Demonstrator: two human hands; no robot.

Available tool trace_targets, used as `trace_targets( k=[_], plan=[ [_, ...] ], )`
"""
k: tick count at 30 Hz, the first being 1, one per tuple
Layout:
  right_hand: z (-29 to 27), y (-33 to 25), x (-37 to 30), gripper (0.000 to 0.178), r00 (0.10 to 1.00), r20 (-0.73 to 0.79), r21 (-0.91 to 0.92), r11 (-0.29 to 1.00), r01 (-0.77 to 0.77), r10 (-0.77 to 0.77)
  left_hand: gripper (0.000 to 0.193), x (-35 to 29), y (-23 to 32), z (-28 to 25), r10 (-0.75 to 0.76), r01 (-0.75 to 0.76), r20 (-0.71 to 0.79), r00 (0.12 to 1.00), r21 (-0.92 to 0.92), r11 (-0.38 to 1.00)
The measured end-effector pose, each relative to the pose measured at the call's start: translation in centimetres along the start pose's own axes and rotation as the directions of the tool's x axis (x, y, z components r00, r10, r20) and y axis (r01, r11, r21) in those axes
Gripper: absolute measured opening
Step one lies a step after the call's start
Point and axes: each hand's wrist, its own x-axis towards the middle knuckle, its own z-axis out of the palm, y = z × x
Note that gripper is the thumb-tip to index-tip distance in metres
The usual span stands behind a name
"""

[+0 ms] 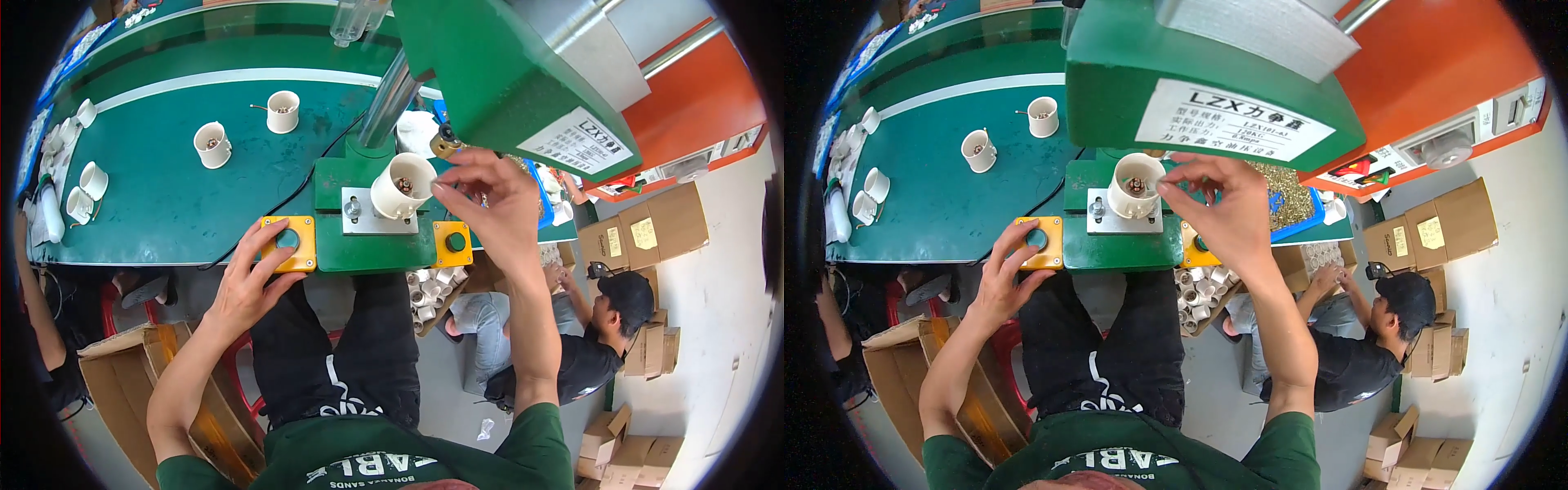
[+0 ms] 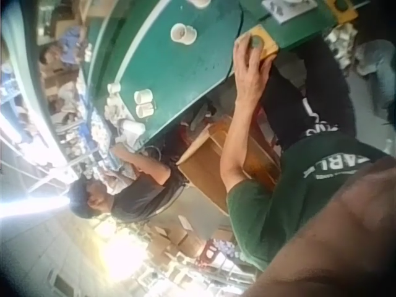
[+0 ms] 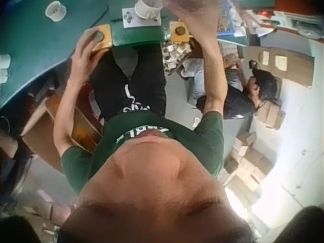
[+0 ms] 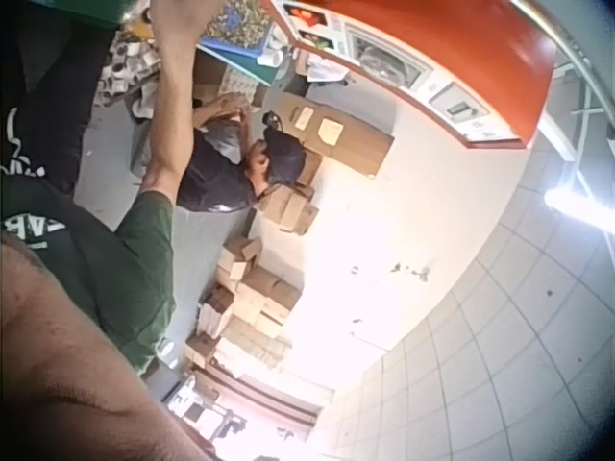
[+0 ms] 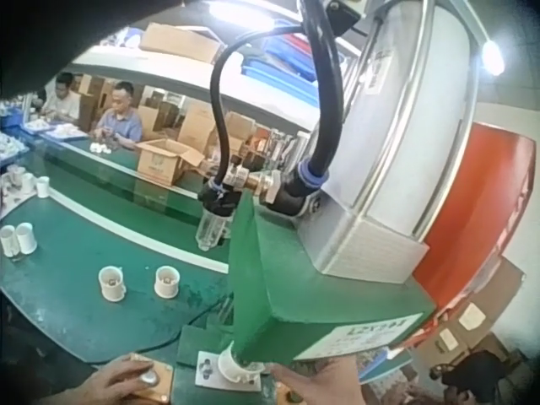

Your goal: Assemble small cylindrical components by inserting pins and using a press machine.

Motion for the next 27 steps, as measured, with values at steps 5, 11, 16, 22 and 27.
trace_targets(
  k=[5,11,16,22,27],
  plan=[
    [0.7,-1.3,2.2,0.017,0.975,0.186,-0.418,0.908,-0.034,0.122,0.052,0.2,0.2,0.1,-0.012,0.012,-0.005,1.0,0.002,1.0],
    [1.4,-2.9,3.0,0.019,0.947,0.255,-0.491,0.87,-0.046,0.194,0.051,0.2,0.2,-0.1,-0.024,0.024,0.012,1.0,-0.008,1.0],
    [0.9,-2.1,3.8,0.015,0.913,0.369,-0.445,0.896,0.008,0.175,0.049,0.6,0.6,-0.3,-0.007,0.007,-0.002,1.0,-0.011,1.0],
    [1.4,-3.4,4.2,0.015,0.899,0.348,-0.483,0.873,-0.071,0.265,0.048,0.7,0.7,-0.1,0.006,-0.006,-0.017,1.0,0.001,1.0],
    [0.7,-3.4,4.0,0.017,0.901,0.352,-0.484,0.873,-0.056,0.253,0.049,0.6,0.6,0.3,0.011,-0.011,-0.01,1.0,-0.012,1.0]
  ],
)
